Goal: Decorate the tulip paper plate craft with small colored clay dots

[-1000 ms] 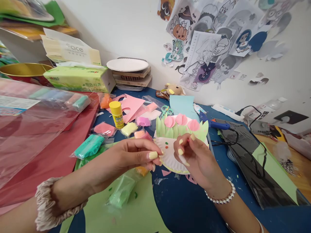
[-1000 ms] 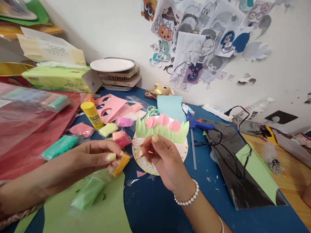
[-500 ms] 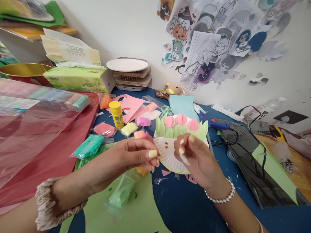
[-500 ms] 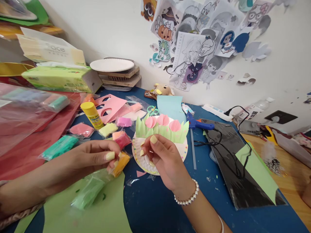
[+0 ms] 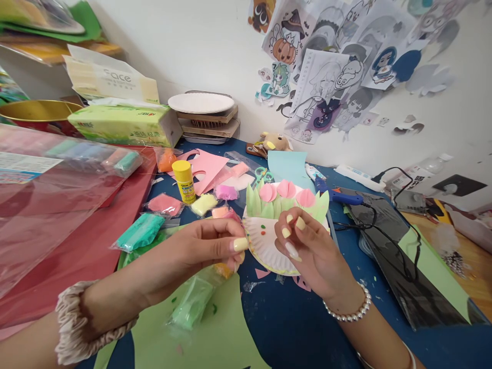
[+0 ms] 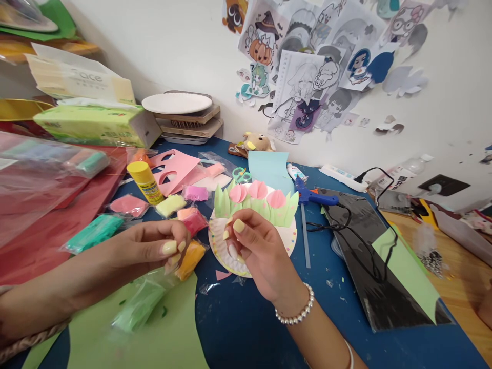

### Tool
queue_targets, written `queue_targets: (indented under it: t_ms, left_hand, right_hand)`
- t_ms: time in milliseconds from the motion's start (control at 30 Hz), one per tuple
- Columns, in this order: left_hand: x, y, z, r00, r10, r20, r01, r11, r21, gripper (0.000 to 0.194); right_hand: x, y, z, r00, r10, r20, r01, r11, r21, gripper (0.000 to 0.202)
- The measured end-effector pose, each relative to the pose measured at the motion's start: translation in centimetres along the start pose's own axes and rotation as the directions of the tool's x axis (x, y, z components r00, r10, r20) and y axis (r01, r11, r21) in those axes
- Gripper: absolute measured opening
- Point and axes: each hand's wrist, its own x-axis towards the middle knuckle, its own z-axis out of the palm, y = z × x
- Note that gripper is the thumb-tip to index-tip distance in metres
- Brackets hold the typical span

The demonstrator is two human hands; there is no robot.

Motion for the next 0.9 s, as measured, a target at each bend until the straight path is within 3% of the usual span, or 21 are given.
queue_targets:
  t_ms: [67, 233, 433, 567, 767, 900]
  left_hand:
    - [0.01, -0.03, -0.03, 1.0, 0.003, 0.011, -0.004, 1.0, 0.014, 0.004]
    - [0.15, -0.03, 0.0, 0.999, -0.008, -0.034, 0.008, 1.0, 0.007, 0.023]
    - [0.09, 0.03, 0.19, 1.0, -0.002, -0.024, 0.002, 1.0, 0.006, 0.008]
    - [-0.21, 0.09, 0.44, 0.997, -0.012, -0.076, 0.012, 1.0, 0.003, 0.023]
    - [-0.01, 0.02, 0.22, 0.999, 0.001, -0.047, -0.001, 1.0, -0.005, 0.019]
    - [0.2, -0.2, -0.14, 0.998, -0.011, -0.06, 0.011, 1.0, -0.002, 0.021]
  right_hand:
    - [-0.02, 0.04, -0.05, 1.0, -0.002, 0.006, 0.002, 1.0, -0.007, 0.007]
    - [-0.07, 0.1, -0.12, 1.0, 0.0, 0.008, 0.0, 1.0, -0.02, 0.024]
    - [-0.09, 0.07, -0.08, 1.0, 0.014, 0.001, -0.014, 1.0, -0.028, 0.009]
    - [-0.01, 0.09, -0.08, 1.0, -0.005, -0.001, 0.005, 1.0, -0.024, 0.026]
    - [-0.02, 0.0, 0.04, 1.0, -0.001, -0.019, 0.0, 1.0, -0.018, 0.01]
    - [0.05, 0.03, -0.08, 1.0, -0.023, 0.012, 0.023, 1.0, 0.011, 0.031]
